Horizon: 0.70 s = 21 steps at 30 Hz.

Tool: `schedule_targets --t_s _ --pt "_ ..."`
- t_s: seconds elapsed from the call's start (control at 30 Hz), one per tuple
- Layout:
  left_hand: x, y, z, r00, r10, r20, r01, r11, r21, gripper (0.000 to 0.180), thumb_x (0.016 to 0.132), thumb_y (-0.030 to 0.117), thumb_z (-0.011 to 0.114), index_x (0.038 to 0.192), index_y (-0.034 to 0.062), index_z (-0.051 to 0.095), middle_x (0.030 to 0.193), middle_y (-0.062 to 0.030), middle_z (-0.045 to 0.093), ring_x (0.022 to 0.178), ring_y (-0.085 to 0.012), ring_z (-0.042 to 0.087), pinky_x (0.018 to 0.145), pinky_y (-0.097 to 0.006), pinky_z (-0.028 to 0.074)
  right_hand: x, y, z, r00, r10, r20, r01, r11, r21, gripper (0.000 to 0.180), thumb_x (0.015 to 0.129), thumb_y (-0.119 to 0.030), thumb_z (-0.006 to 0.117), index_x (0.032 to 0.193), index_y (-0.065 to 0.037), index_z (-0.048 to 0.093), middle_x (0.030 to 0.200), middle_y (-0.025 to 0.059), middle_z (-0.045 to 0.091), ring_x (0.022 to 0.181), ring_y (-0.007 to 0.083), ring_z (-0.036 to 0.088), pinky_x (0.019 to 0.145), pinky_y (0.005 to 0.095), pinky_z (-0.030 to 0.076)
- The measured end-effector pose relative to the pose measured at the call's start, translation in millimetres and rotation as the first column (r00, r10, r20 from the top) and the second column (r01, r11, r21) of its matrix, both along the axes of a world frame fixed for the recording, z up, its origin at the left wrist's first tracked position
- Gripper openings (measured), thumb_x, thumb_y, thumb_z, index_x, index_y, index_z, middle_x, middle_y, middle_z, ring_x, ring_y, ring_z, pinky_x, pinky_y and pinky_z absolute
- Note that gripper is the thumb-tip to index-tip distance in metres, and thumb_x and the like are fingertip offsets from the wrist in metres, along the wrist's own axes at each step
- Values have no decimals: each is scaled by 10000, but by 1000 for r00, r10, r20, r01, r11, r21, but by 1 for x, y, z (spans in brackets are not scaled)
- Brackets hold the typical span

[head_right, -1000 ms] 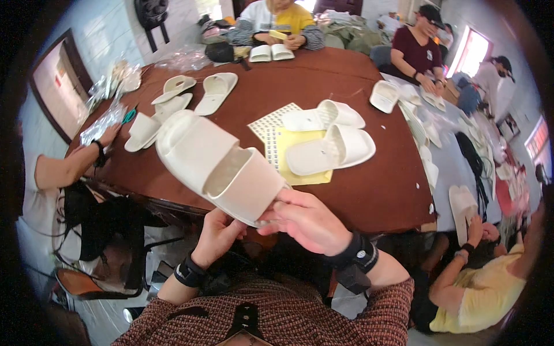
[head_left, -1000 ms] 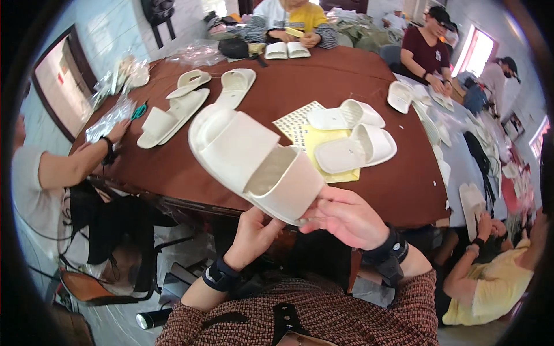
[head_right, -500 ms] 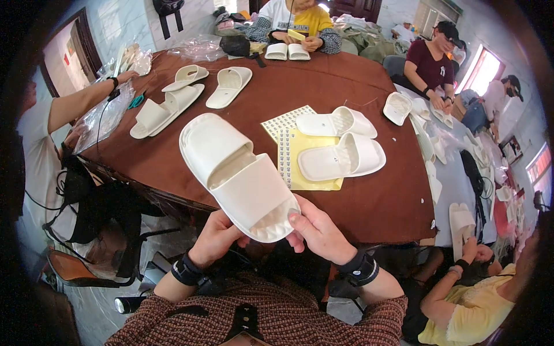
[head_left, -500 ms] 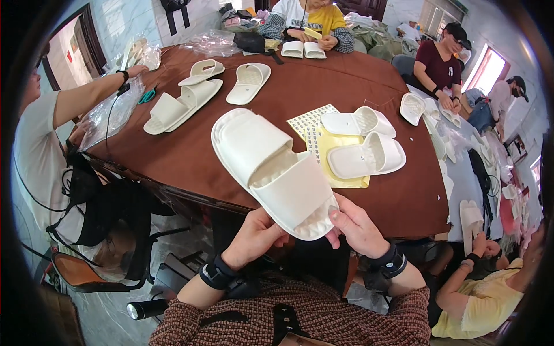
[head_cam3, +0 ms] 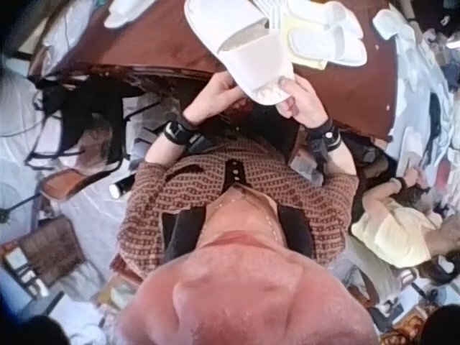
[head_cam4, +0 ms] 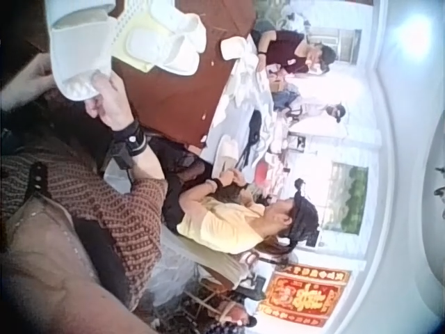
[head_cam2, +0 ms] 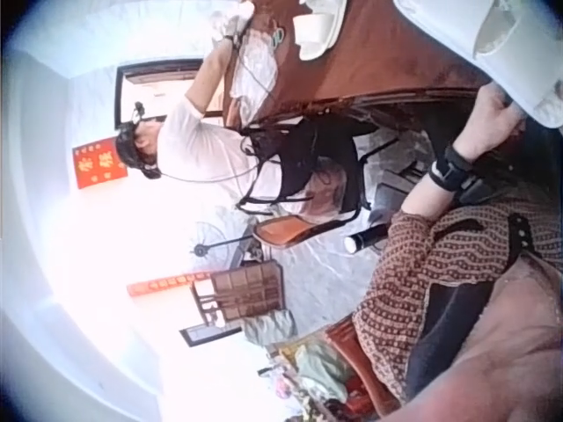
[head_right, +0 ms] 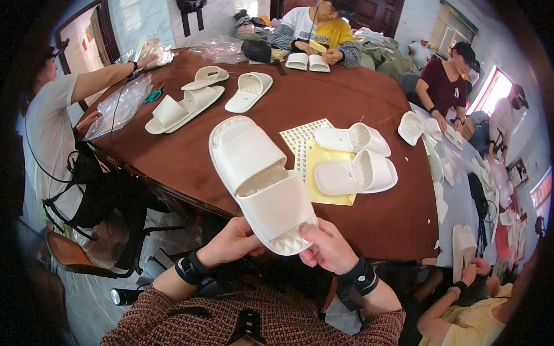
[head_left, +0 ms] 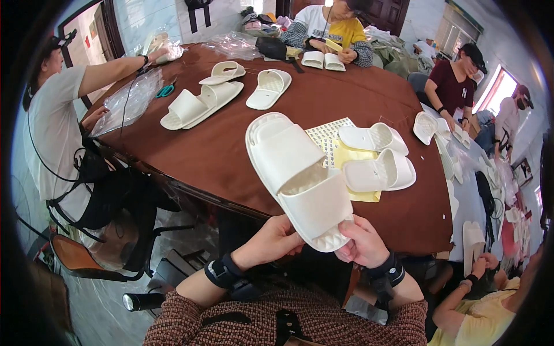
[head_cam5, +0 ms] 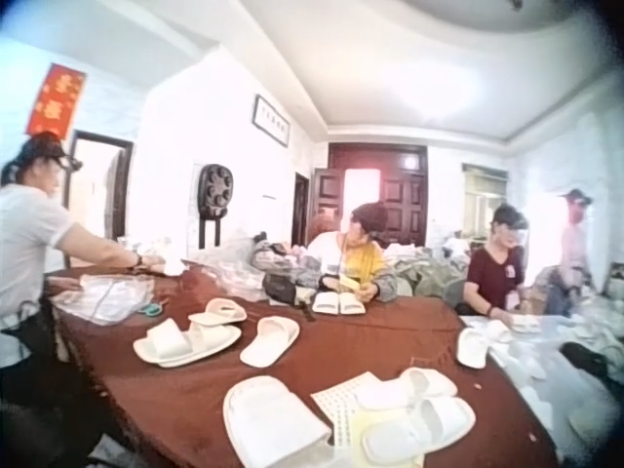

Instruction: Inspecting white slippers and applying size labels to them.

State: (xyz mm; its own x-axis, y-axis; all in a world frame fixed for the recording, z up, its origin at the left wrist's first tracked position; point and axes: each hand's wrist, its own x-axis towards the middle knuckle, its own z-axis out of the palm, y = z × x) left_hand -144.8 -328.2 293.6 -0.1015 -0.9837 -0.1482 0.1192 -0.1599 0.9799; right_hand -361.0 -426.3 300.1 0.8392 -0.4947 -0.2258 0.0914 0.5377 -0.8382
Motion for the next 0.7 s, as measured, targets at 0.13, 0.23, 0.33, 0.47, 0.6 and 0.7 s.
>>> schedule_targets --t_s 0.13,0.23,0.33,0.47,0.6,0.7 --pt "12 -9 16 985 -44 169 58 995 -75 255 946 166 590 1141 2 577 851 -4 629 728 -62 582 645 -210 502 -4 -7 17 994 -105 -14 105 994 -30 241 960 -217 498 1049 3 538 689 33 540 438 92 446 376 234 337" --pt "41 -15 22 966 152 207 -104 968 -227 249 948 169 580 1146 18 580 842 -7 624 728 -66 594 654 -219 511 -15 -25 26 926 -377 27 378 923 -76 278 939 -273 530 1026 -11 563 657 20 535 417 84 398 360 229 269" --pt "88 -26 37 909 362 205 -330 928 -175 239 940 174 552 1125 27 588 831 -24 630 674 -81 585 613 -216 493 -46 -54 31 801 -593 88 598 780 -185 257 948 -297 539 1025 -55 576 660 -15 523 407 78 370 372 235 269" --pt "184 -31 12 764 632 129 -583 763 -280 256 935 186 579 1130 21 573 871 -49 629 692 -100 590 581 -236 492 -75 -108 42 650 -748 136 760 638 -121 252 988 -355 499 1001 -111 559 597 -38 442 470 63 377 424 222 290" --pt "259 -33 4 614 777 -135 -788 595 -160 300 912 213 604 1102 -11 543 942 -92 591 750 -170 607 620 -326 548 -98 -150 44 554 -814 175 832 533 -155 379 993 -446 455 1036 -88 571 804 10 608 570 81 459 468 222 353" --pt "315 -45 -12 573 780 -252 -808 588 -19 452 904 234 608 1235 -24 441 1157 -217 485 921 -316 594 748 -451 547 -116 -166 17 718 -682 137 693 718 -56 447 980 -485 457 1076 -68 588 857 1 633 609 88 505 504 226 378"
